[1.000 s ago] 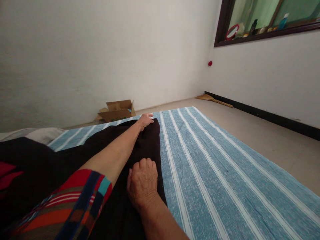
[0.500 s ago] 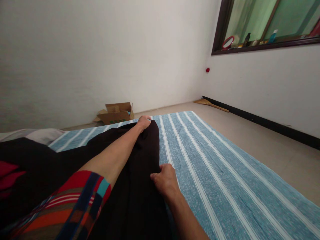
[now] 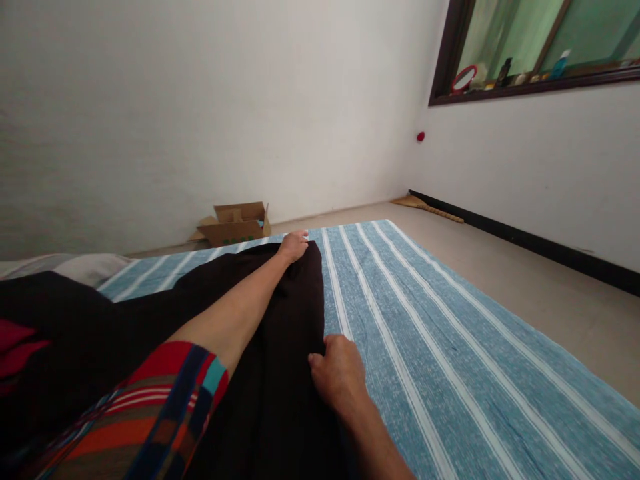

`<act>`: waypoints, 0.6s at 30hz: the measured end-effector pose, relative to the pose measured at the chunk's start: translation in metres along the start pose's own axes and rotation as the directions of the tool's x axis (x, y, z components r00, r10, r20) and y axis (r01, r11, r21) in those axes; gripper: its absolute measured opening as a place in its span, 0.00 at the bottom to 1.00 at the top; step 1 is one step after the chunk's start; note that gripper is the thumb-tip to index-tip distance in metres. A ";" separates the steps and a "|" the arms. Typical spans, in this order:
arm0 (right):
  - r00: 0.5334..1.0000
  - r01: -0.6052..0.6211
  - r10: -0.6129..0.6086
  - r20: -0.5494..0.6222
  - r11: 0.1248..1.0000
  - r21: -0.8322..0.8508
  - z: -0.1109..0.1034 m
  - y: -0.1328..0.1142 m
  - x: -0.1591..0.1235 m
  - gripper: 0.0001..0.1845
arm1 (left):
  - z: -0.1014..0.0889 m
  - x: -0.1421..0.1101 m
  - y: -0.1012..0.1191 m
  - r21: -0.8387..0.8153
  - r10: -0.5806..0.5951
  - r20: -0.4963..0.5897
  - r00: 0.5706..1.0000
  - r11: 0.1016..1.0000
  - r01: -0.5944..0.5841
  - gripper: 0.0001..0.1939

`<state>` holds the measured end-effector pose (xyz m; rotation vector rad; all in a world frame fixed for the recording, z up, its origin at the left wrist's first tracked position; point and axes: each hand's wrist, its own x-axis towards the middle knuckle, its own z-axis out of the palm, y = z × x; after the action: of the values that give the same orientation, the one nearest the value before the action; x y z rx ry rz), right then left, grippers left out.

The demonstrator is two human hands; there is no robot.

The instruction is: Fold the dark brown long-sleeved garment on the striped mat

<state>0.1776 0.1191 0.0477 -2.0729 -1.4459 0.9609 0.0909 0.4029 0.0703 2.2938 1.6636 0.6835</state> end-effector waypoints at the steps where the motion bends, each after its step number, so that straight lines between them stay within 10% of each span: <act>1: 1.000 0.001 -0.001 -0.005 1.000 -0.007 0.000 0.000 0.000 0.06 | -0.002 -0.003 0.002 0.037 0.035 -0.004 0.999 0.999 -0.035 0.20; 9: 0.999 0.027 -0.028 -0.033 0.999 -0.025 0.004 0.002 0.002 0.06 | -0.011 -0.071 0.034 0.316 0.245 0.045 0.968 0.916 -0.247 0.16; 18: 0.997 0.079 -0.079 0.010 0.996 -0.033 0.008 0.009 0.006 0.06 | 0.024 -0.091 0.023 0.373 0.124 0.272 0.954 0.901 -0.223 0.22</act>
<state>0.1785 0.1214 0.0342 -2.0212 -1.5458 0.9213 0.0988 0.3122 0.0384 2.7010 1.6106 0.0782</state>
